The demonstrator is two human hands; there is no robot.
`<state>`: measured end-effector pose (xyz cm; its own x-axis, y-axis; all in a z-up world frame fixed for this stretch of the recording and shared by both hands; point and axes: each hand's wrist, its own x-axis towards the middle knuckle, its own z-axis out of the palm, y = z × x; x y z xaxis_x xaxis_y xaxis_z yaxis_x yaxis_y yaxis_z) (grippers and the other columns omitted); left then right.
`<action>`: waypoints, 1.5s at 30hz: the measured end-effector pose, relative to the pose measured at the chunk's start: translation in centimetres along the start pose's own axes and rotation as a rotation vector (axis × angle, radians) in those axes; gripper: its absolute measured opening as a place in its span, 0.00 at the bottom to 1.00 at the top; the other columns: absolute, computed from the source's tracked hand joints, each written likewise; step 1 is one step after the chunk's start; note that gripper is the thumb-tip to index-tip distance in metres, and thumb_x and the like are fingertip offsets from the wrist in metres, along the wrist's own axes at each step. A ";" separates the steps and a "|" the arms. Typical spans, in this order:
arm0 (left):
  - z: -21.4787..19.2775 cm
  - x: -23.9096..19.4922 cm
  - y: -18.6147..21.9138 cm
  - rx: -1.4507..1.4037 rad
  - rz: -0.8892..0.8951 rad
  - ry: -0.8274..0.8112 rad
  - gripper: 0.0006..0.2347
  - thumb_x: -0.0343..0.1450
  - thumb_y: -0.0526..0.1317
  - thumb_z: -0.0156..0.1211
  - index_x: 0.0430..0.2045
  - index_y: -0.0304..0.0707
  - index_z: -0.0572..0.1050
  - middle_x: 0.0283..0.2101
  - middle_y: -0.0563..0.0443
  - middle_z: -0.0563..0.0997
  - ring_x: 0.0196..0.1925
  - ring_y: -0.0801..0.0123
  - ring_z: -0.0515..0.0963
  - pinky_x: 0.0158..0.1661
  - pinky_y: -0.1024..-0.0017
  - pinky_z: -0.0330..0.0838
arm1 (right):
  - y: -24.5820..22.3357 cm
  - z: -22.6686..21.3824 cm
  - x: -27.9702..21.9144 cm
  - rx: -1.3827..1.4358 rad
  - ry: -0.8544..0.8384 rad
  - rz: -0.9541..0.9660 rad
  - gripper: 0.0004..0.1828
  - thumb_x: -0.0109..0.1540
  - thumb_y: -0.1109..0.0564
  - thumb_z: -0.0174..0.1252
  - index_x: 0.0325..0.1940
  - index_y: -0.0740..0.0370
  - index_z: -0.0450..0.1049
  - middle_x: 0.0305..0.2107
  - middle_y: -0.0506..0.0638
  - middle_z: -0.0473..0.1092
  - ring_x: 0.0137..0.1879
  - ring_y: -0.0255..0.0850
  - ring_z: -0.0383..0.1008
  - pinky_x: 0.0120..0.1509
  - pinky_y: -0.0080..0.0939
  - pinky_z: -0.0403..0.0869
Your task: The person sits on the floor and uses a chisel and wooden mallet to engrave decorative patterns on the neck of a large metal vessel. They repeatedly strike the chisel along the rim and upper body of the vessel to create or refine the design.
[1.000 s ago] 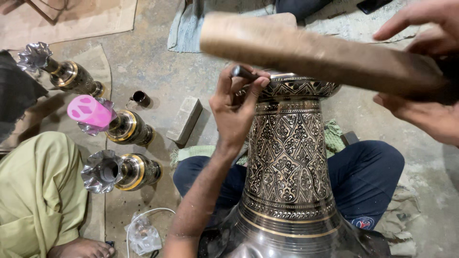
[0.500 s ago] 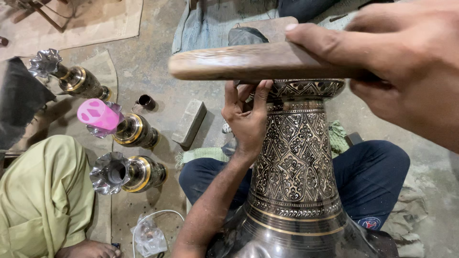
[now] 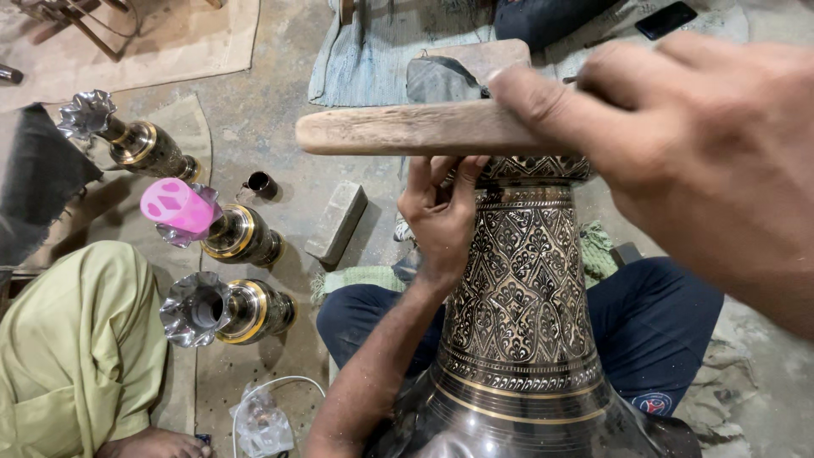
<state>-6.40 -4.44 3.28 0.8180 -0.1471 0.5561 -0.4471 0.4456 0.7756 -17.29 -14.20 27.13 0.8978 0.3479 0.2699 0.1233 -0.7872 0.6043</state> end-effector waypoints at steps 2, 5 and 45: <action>0.0 0.1 -0.1 0.202 0.082 -0.022 0.16 0.80 0.30 0.59 0.62 0.40 0.68 0.49 0.38 0.86 0.53 0.60 0.88 0.55 0.68 0.89 | 0.5 0.4 -0.1 0.129 0.066 0.005 0.29 0.60 0.58 0.62 0.68 0.52 0.75 0.35 0.49 0.78 0.32 0.37 0.76 0.35 0.36 0.76; 0.1 -0.3 0.1 0.153 0.071 -0.016 0.18 0.80 0.29 0.58 0.65 0.40 0.66 0.51 0.39 0.85 0.51 0.61 0.87 0.56 0.67 0.87 | 0.7 0.6 -0.5 0.100 0.020 0.013 0.34 0.60 0.60 0.62 0.72 0.48 0.73 0.36 0.47 0.78 0.32 0.36 0.76 0.36 0.36 0.76; -2.4 -0.3 -4.6 0.290 0.025 -0.065 0.12 0.80 0.29 0.58 0.57 0.40 0.70 0.31 0.49 0.81 0.22 0.81 0.77 0.22 0.81 0.78 | 0.6 2.5 -2.2 0.071 -0.063 0.059 0.25 0.66 0.51 0.60 0.68 0.39 0.75 0.31 0.43 0.79 0.26 0.30 0.72 0.29 0.30 0.72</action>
<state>-3.73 -4.29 -1.19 0.7848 -0.2003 0.5865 -0.5590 0.1800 0.8094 -18.14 -16.75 25.00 0.9290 0.2692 0.2540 0.0976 -0.8401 0.5335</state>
